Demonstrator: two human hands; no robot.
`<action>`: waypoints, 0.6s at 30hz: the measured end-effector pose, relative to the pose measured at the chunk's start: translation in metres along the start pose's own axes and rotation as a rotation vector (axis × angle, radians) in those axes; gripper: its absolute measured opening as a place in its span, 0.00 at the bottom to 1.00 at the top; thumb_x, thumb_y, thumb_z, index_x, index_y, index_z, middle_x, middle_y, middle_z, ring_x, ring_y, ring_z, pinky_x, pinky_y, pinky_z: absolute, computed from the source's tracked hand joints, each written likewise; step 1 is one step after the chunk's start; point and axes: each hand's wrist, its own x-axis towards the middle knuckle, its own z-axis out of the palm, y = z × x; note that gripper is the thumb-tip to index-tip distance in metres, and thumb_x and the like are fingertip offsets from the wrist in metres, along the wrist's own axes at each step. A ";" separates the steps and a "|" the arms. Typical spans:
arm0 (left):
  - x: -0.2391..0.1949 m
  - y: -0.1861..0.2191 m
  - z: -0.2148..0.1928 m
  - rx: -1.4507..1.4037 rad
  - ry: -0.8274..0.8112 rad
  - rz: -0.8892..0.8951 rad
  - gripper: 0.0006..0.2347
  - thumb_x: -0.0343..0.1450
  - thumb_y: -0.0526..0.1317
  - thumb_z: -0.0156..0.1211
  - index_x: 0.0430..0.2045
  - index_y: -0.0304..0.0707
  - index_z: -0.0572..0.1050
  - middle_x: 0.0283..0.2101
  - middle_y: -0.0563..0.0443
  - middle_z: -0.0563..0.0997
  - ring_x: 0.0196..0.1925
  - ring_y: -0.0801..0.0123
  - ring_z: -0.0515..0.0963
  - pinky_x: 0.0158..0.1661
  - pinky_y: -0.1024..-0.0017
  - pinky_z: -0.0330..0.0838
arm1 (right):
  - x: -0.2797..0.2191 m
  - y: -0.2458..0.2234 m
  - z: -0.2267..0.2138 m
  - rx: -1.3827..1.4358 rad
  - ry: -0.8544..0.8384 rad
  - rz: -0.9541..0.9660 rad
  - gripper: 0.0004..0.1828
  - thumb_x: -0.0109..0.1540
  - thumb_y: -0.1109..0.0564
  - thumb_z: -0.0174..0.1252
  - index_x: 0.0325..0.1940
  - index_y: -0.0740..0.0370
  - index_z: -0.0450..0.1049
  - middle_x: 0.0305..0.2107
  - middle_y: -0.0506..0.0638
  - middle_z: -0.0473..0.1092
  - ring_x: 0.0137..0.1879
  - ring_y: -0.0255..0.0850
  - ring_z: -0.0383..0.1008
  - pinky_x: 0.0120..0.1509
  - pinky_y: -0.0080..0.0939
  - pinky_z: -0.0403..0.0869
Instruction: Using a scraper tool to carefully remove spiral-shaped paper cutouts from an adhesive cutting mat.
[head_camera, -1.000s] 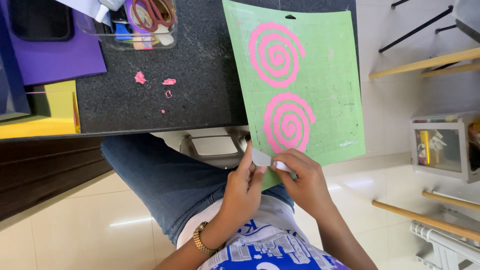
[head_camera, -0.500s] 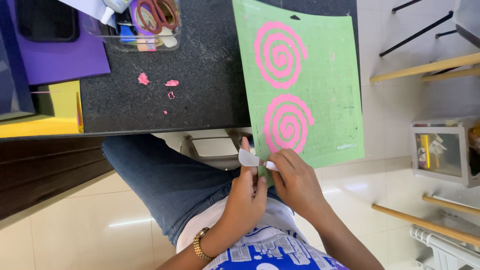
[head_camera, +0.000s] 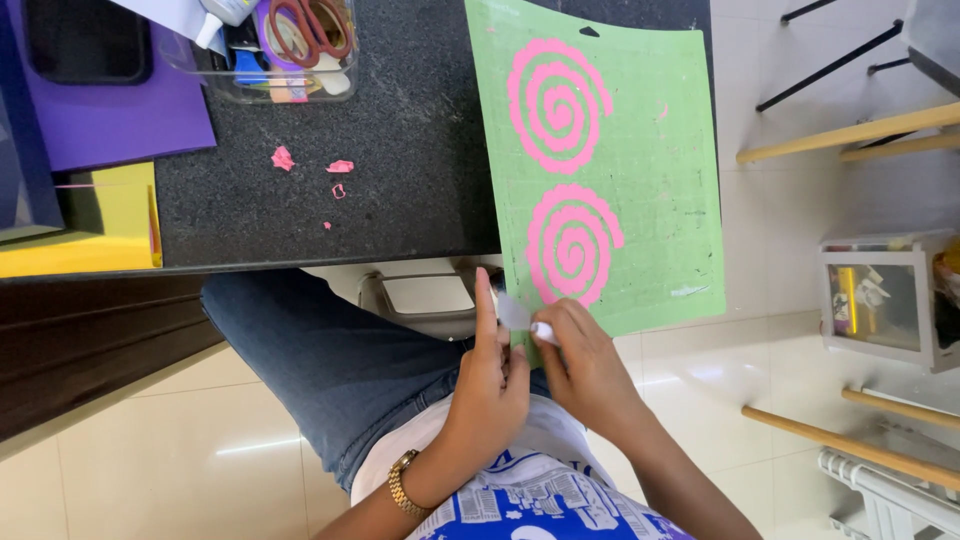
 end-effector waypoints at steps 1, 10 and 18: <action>0.002 0.001 -0.001 0.011 0.007 -0.032 0.37 0.72 0.30 0.44 0.74 0.46 0.29 0.19 0.56 0.64 0.20 0.74 0.63 0.27 0.71 0.60 | -0.001 -0.002 0.000 0.043 -0.017 0.003 0.03 0.69 0.63 0.47 0.43 0.64 0.66 0.35 0.53 0.65 0.40 0.46 0.65 0.42 0.42 0.66; 0.010 -0.011 -0.001 -0.192 0.031 0.030 0.34 0.75 0.32 0.43 0.74 0.45 0.31 0.41 0.51 0.81 0.29 0.78 0.70 0.33 0.77 0.64 | -0.015 0.005 -0.014 0.067 0.083 0.270 0.18 0.66 0.57 0.56 0.60 0.57 0.68 0.46 0.51 0.75 0.45 0.41 0.75 0.43 0.39 0.71; 0.064 -0.058 0.003 -0.418 0.140 0.051 0.24 0.77 0.31 0.38 0.71 0.38 0.48 0.50 0.25 0.78 0.49 0.49 0.82 0.47 0.57 0.81 | -0.022 0.019 0.010 -0.346 0.087 0.242 0.24 0.68 0.58 0.52 0.68 0.40 0.72 0.30 0.46 0.72 0.34 0.46 0.78 0.33 0.47 0.76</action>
